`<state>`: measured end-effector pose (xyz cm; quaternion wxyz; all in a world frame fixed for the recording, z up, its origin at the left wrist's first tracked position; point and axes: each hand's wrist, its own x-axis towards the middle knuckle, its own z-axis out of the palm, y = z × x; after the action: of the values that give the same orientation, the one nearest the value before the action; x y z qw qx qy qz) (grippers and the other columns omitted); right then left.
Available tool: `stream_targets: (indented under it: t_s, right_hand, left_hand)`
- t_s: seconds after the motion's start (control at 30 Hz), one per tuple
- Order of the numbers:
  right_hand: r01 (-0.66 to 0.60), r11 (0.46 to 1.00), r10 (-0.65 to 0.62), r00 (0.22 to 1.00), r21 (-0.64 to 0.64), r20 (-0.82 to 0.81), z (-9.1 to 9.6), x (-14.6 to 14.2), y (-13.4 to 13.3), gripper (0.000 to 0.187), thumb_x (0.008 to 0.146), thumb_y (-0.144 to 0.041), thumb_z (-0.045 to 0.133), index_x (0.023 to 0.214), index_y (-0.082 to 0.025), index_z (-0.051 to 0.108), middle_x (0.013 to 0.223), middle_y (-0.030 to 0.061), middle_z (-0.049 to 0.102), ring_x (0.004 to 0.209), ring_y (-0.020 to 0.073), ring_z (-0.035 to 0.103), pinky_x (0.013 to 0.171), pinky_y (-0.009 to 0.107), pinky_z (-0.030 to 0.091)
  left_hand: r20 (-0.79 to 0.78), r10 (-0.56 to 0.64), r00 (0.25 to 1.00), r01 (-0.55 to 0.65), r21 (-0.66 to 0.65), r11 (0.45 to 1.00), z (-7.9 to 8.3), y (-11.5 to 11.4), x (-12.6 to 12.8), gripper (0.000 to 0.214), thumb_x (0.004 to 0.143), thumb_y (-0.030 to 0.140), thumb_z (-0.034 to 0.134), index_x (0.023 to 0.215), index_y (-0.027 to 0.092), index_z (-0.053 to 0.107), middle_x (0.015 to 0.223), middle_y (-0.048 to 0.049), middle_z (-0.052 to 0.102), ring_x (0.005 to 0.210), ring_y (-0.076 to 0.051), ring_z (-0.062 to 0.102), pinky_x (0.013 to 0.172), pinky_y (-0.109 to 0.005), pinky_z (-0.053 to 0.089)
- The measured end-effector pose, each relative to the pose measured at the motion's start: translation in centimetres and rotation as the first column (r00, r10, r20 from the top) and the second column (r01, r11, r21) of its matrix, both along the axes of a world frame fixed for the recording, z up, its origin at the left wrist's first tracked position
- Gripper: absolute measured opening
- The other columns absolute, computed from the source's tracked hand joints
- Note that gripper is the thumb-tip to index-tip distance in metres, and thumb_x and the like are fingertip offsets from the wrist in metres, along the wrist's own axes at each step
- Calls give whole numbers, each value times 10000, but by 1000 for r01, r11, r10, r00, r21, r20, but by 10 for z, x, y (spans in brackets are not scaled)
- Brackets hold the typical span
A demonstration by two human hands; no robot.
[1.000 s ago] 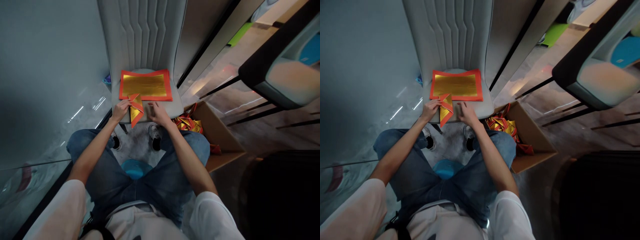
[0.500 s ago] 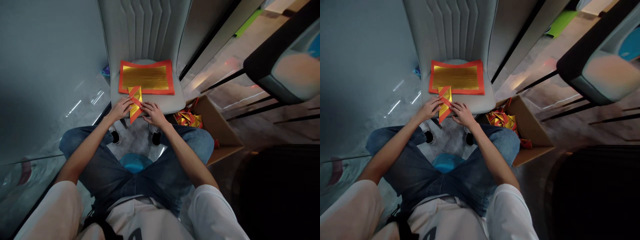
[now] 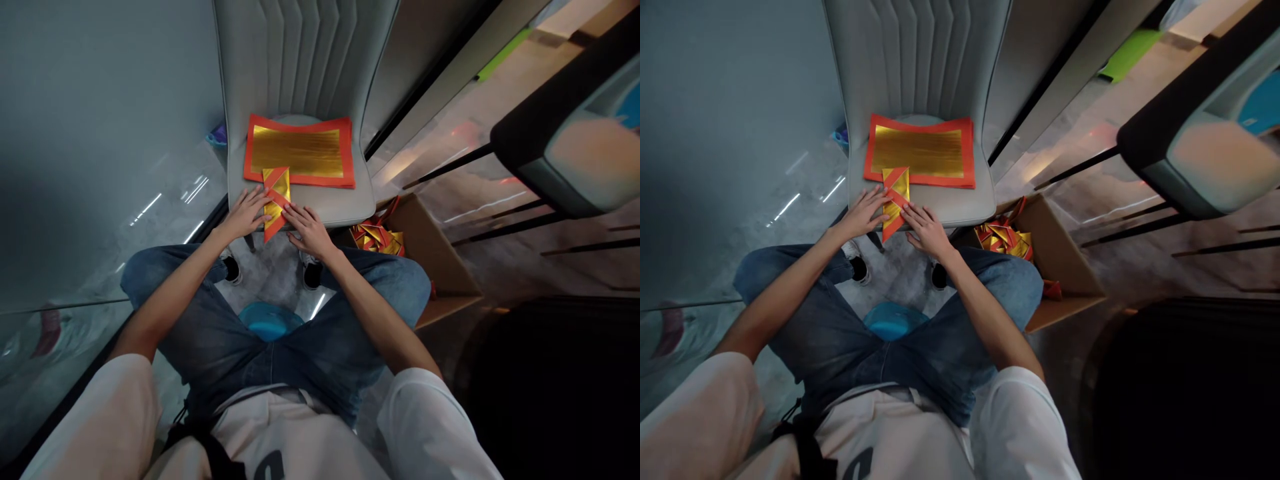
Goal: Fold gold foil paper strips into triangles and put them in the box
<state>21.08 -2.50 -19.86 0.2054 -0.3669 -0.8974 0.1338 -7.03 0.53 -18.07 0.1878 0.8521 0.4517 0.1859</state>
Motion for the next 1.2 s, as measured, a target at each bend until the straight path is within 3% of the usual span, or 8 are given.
stream_targets:
  t_s: [0.13,0.23,0.43,0.5,0.63,0.8,1.0,1.2]
  right_hand:
    - [22,1000,-22,999,2,-26,0,-7,-4,651,1025,-245,556,1669,-217,467,1699,114,489,1619,307,427,1339,615,325]
    - [30,1000,-30,999,-2,-40,-7,-13,-5,601,1034,-222,534,1635,-217,520,1641,113,568,1578,294,493,1326,604,364]
    - [56,998,-54,995,16,-88,-18,-17,-3,520,1056,-268,533,1566,-196,598,1595,129,613,1537,294,547,1338,603,349]
    - [74,997,-72,991,8,-109,-17,-18,-2,496,1060,-284,543,1544,-214,619,1568,123,640,1514,295,574,1346,616,329]
    - [81,997,-80,987,-1,-139,-15,-19,0,445,1068,-302,550,1492,-228,663,1538,120,666,1483,297,606,1348,625,320]
    - [86,996,-87,983,-15,-160,-15,-18,5,400,1071,-343,596,1445,-243,695,1504,122,695,1442,310,642,1338,627,329]
    - [122,990,-135,966,-70,-219,-14,-17,13,362,1060,-387,627,1383,-251,717,1395,118,767,1297,320,718,1269,604,409]
    - [222,967,-251,916,-126,-314,-13,-20,18,486,1064,-387,570,1518,-214,587,1285,141,763,1191,331,685,1068,505,555]
  left_hand:
    - [5,1,1000,-1,3,1000,-2,1,-1,554,1096,486,529,1582,220,548,1752,-146,408,1693,-342,234,1371,-624,139]
    - [13,-75,997,74,13,997,-1,-4,-7,574,1102,466,528,1612,203,518,1767,-159,371,1693,-320,239,1377,-599,164]
    - [-21,-244,970,244,42,969,-2,-28,-18,754,968,422,787,1639,234,499,1743,-144,406,1664,-299,322,1388,-562,216]
    - [-4,-218,976,218,64,974,-6,-33,-17,679,957,300,790,1593,247,559,1712,-127,460,1643,-289,369,1383,-571,252]
    - [85,-145,986,136,103,985,-14,-35,-13,402,1054,189,597,1436,272,692,1590,-74,620,1551,-226,520,1336,-553,379]
    - [168,-68,983,47,126,991,-16,-35,-4,349,1085,188,505,1312,282,753,1458,-53,729,1463,-207,619,1297,-546,436]
    - [205,190,960,-210,81,974,-10,-34,11,263,1077,313,565,1188,219,784,1255,-112,819,1213,-280,765,1148,-524,537]
    - [207,281,937,-289,10,957,-3,-29,16,339,1072,375,615,1353,194,669,1131,-100,844,1205,-291,760,1137,-477,509]
